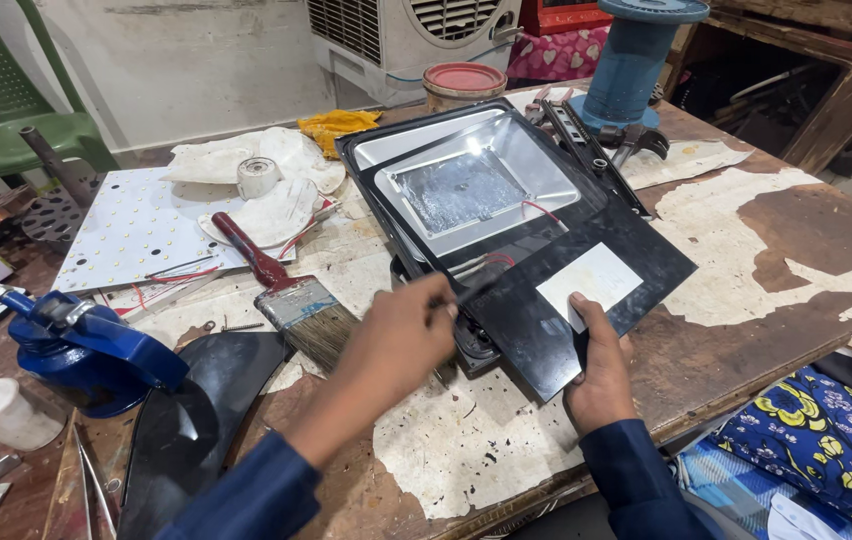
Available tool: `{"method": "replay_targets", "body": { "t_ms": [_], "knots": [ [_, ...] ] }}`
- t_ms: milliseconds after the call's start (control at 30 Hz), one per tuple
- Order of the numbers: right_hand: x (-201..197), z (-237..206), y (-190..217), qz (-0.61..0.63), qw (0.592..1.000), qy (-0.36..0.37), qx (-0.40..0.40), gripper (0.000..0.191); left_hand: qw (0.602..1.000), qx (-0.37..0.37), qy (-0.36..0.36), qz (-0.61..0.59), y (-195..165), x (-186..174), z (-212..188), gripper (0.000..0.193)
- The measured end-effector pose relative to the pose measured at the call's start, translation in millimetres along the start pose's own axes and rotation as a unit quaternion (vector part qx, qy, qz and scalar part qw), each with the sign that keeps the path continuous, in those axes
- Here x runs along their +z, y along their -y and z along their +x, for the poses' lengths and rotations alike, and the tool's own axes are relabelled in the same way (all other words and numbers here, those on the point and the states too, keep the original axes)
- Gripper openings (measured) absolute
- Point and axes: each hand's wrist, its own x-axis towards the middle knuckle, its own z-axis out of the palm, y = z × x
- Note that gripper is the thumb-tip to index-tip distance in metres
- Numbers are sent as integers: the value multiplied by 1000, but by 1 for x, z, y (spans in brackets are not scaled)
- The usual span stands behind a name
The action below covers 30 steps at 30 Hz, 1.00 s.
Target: The person reassembles an LED floodlight on a workbench. They align the glass front panel over the reflector housing, hold it in place, and use a screwdriver to tighten the screws along the edge to secure the lens cover to the light body.
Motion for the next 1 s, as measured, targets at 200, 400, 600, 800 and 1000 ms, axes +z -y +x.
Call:
{"method": "replay_targets", "body": {
  "t_ms": [200, 400, 600, 800, 1000],
  "knots": [
    [-4, 5, -2, -13, 1000, -1, -5, 36, 998, 37, 48, -11, 5, 17, -6, 22],
    [-2, 2, 0, 11, 1000, 6, 12, 36, 998, 7, -62, 7, 7, 9, 7, 25],
    [0, 0, 3, 0, 1000, 13, 10, 39, 996, 17, -78, -24, 8, 16, 6, 26],
    [1, -1, 4, -10, 1000, -5, 18, 42, 997, 22, -67, 4, 3, 15, 6, 26],
    [-1, -4, 7, -14, 1000, 1, 10, 39, 980, 127, -132, 82, -7, 28, 27, 19]
  ]
}}
